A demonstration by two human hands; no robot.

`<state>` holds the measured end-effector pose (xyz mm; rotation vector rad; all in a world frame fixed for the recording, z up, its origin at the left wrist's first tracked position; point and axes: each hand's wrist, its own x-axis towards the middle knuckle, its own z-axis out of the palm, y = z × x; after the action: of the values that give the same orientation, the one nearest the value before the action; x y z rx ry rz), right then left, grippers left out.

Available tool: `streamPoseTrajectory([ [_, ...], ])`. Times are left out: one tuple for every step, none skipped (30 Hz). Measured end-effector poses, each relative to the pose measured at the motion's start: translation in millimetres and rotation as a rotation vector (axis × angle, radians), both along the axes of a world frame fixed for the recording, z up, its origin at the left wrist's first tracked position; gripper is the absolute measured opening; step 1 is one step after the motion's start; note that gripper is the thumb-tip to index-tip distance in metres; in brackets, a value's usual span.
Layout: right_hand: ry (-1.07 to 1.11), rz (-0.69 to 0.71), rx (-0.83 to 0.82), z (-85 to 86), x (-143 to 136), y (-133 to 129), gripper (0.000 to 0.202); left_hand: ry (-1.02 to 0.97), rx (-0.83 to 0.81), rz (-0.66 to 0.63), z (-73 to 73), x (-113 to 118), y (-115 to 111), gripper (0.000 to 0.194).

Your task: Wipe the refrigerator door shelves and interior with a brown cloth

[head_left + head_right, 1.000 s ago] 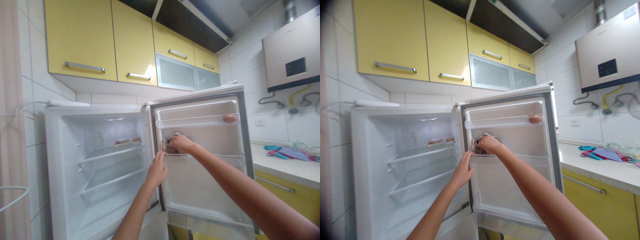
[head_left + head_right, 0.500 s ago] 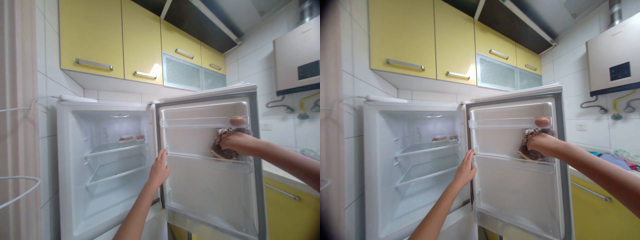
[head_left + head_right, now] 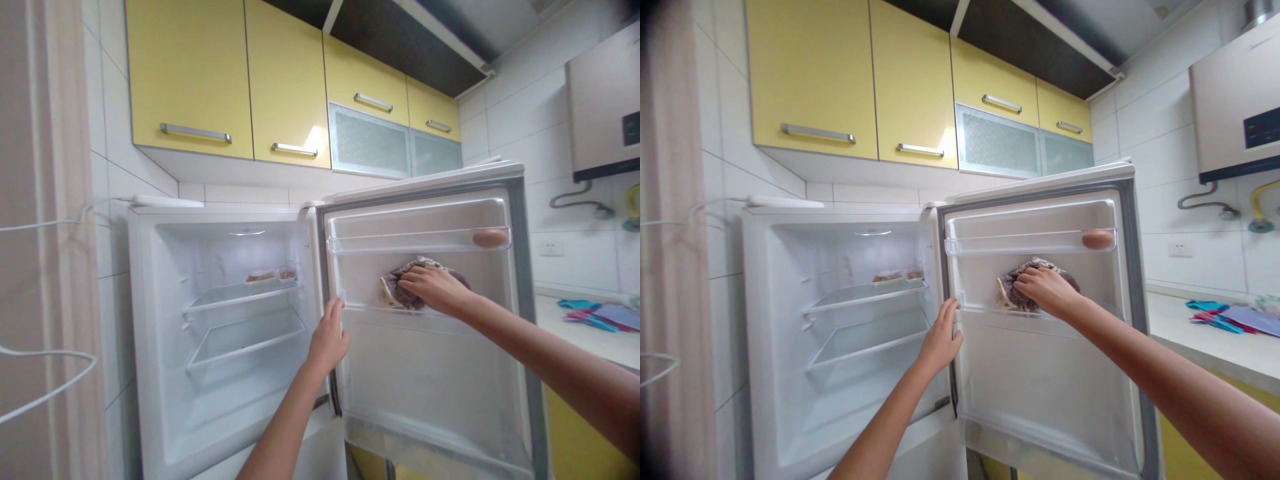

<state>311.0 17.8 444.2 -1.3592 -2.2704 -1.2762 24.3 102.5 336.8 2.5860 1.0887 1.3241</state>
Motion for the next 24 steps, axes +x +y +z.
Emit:
streamPoseTrajectory([
  [0.001, -0.003, -0.041, -0.1, -14, 10, 0.02, 0.002, -0.003, -0.002, -0.6, 1, 1, 0.069],
  [0.002, -0.011, -0.083, 0.2, -27, 19, 0.019, 0.003, -0.006, -0.004, -1.0, 2, 1, 0.07],
  [0.002, -0.017, -0.114, 0.9, -39, 29, 0.019, 0.003, -0.008, -0.002, -1.4, 3, 1, 0.071],
  [0.006, -0.021, -0.13, 1.6, -49, 37, 0.019, 0.004, -0.01, 0.004, -1.6, 3, 1, 0.071],
  [0.012, -0.022, -0.138, 2.2, -58, 44, 0.019, 0.007, -0.012, 0.013, -1.7, 4, 1, 0.071],
  [0.017, -0.016, -0.136, 2.7, -65, 49, 0.02, 0.013, -0.014, 0.025, -1.7, 4, 0, 0.071],
  [0.022, -0.001, -0.118, 2.9, -71, 52, 0.02, 0.023, -0.015, 0.039, -1.7, 3, 0, 0.071],
  [0.021, 0.028, -0.079, 2.9, -76, 52, 0.022, 0.037, -0.016, 0.057, -1.7, 3, -1, 0.071],
  [0.016, 0.069, -0.015, 2.9, -80, 49, 0.023, 0.051, -0.014, 0.077, -1.9, 2, -1, 0.072],
  [0.013, 0.119, 0.076, 3.0, -83, 44, 0.026, 0.065, -0.01, 0.095, -2.2, 1, -1, 0.073],
  [0.018, 0.172, 0.19, 3.4, -86, 36, 0.029, 0.076, 0.0, 0.107, -2.8, 1, -1, 0.074],
  [0.033, 0.225, 0.313, 4.5, -87, 25, 0.033, 0.083, 0.015, 0.111, -3.4, 0, 0, 0.075],
  [0.052, 0.273, 0.428, 6.4, -88, 12, 0.038, 0.085, 0.035, 0.106, -4.1, 0, 0, 0.076],
  [0.074, 0.315, 0.524, 9.2, -87, -3, 0.042, 0.079, 0.056, 0.098, -4.7, 0, 1, 0.078],
  [0.096, 0.34, 0.591, 13.2, -86, -19, 0.047, 0.068, 0.071, 0.092, -5.0, 1, 0, 0.078],
  [0.115, 0.349, 0.63, 18.3, -84, -35, 0.05, 0.056, 0.075, 0.093, -5.0, 1, 0, 0.078],
  [0.142, 0.337, 0.653, 24.5, -81, -51, 0.052, 0.044, 0.068, 0.101, -4.7, 2, -1, 0.078],
  [0.18, 0.298, 0.663, 31.5, -77, -66, 0.053, 0.037, 0.056, 0.11, -4.1, 2, -3, 0.077],
  [0.231, 0.253, 0.68, 39.1, -73, -79, 0.052, 0.036, 0.043, 0.116, -3.4, 2, -5, 0.076],
  [0.288, 0.207, 0.698, 46.9, -68, -90, 0.051, 0.037, 0.033, 0.119, -2.7, 2, -6, 0.075],
  [0.345, 0.168, 0.716, 54.8, -63, -97, 0.051, 0.038, 0.027, 0.118, -2.0, 2, -8, 0.075],
  [0.393, 0.135, 0.727, 62.2, -59, -101, 0.051, 0.036, 0.024, 0.115, -1.4, 1, -9, 0.075],
  [0.429, 0.101, 0.719, 69.0, -55, -102, 0.052, 0.031, 0.023, 0.107, -1.1, 1, -9, 0.076],
  [0.447, 0.06, 0.683, 75.1, -52, -99, 0.053, 0.028, 0.021, 0.096, -0.9, 0, -9, 0.078],
])
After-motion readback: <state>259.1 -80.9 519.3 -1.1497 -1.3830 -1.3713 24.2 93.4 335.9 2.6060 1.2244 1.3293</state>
